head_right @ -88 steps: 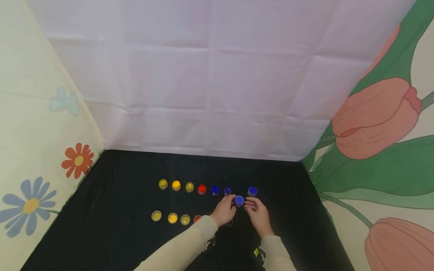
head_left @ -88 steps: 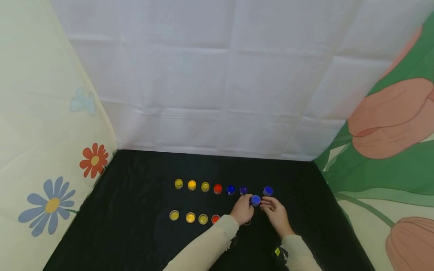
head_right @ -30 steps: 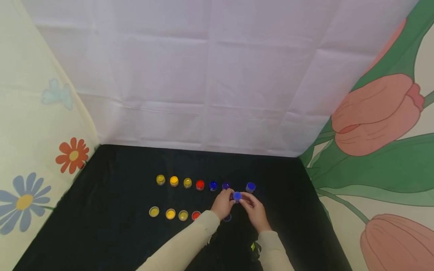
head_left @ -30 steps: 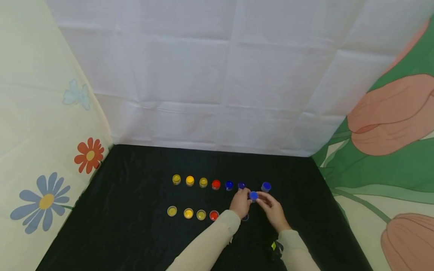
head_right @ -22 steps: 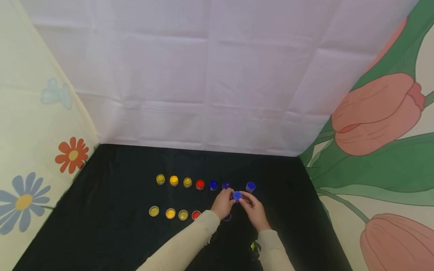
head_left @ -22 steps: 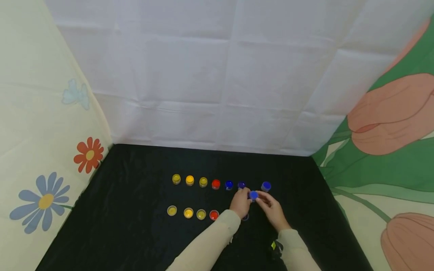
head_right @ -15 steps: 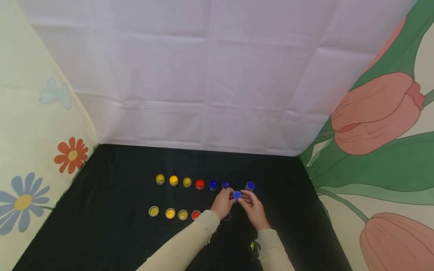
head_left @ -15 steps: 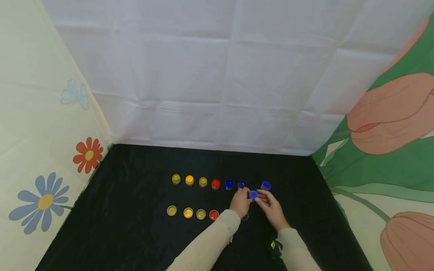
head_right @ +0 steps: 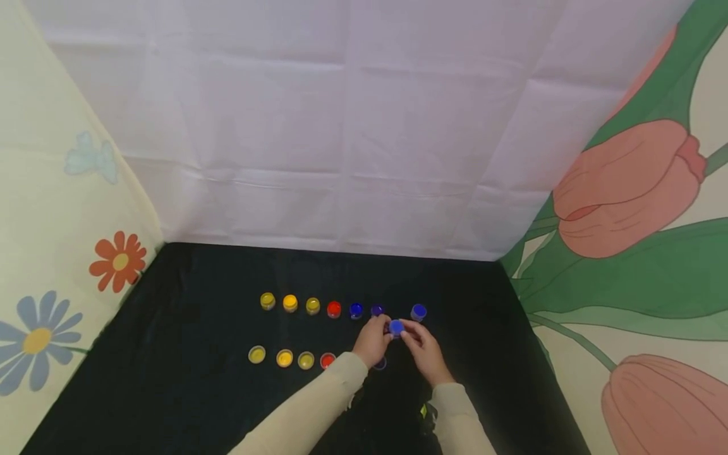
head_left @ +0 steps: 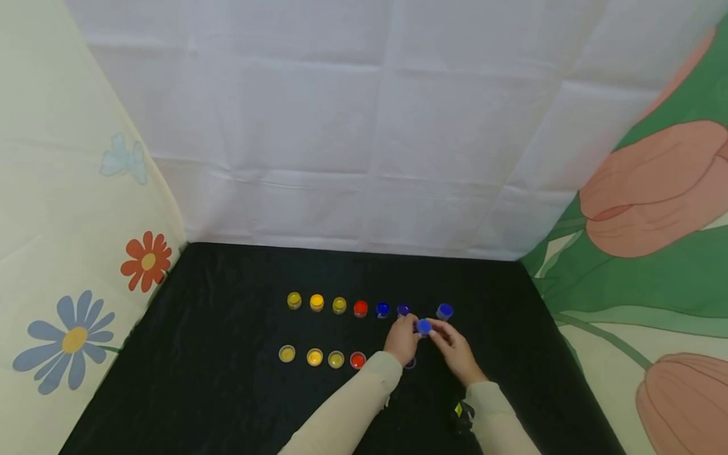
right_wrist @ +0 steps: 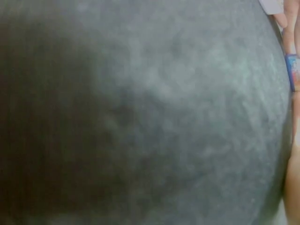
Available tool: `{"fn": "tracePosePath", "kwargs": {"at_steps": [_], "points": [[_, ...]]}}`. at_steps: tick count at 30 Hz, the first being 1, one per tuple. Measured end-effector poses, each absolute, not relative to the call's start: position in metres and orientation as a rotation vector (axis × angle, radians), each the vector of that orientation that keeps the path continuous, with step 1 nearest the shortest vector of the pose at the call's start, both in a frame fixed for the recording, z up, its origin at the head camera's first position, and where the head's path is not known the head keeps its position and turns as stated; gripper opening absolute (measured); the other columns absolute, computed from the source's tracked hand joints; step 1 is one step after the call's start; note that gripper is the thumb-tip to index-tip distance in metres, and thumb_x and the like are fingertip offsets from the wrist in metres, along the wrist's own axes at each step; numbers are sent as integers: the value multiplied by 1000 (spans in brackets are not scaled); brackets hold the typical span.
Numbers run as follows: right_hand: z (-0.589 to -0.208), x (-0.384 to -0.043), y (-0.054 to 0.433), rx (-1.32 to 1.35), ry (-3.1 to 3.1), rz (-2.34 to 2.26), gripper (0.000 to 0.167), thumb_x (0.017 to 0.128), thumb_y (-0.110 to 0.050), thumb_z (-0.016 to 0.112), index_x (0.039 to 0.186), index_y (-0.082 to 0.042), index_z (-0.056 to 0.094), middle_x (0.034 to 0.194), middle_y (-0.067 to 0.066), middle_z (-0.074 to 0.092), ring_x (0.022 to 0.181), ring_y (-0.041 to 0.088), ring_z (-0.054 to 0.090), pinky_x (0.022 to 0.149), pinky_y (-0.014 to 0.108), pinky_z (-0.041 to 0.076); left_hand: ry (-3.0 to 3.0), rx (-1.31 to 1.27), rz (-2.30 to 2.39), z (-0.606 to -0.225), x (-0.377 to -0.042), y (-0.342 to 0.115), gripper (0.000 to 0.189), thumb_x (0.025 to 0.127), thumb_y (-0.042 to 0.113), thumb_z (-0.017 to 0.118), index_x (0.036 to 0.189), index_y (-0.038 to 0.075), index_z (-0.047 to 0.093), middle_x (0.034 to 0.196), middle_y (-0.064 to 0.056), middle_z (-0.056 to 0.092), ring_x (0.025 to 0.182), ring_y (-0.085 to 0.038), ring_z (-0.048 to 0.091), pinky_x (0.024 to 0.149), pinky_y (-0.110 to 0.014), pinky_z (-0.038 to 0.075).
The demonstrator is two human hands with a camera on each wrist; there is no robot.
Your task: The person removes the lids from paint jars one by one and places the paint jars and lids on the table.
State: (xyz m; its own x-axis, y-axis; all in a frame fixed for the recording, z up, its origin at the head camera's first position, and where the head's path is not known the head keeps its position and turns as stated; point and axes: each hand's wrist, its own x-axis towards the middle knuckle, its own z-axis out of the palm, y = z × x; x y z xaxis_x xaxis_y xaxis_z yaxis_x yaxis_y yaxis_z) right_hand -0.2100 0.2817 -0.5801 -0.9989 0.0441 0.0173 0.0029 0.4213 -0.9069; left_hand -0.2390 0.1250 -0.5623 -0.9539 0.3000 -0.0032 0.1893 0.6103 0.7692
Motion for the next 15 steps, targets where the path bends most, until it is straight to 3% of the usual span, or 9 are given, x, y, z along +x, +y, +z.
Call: {"fn": "tracePosePath", "kwargs": {"at_steps": [4,8,15], "points": [[-579,-211,283,-47,-2631,1690,41,105,-24,58,140,-3,59,140,18,58,112,4,57,94,21,46,2698,415,1265,-560,-238,125,23,98,7,67,120,3,63,110,-10,64,102,-23,63,92,-38,53],[-580,-212,282,-45,-2598,1724,41,103,-19,61,140,-1,57,136,21,59,106,3,59,91,19,48,2705,426,1271,-561,-238,125,22,98,7,67,119,3,63,109,-10,64,101,-23,63,91,-37,54],[-580,-212,280,-91,-2567,1732,31,103,-17,62,128,1,59,127,20,62,99,1,61,88,19,49,2715,436,1287,-562,-239,126,21,97,6,67,117,2,63,107,-10,64,100,-23,63,90,-37,53]]}}
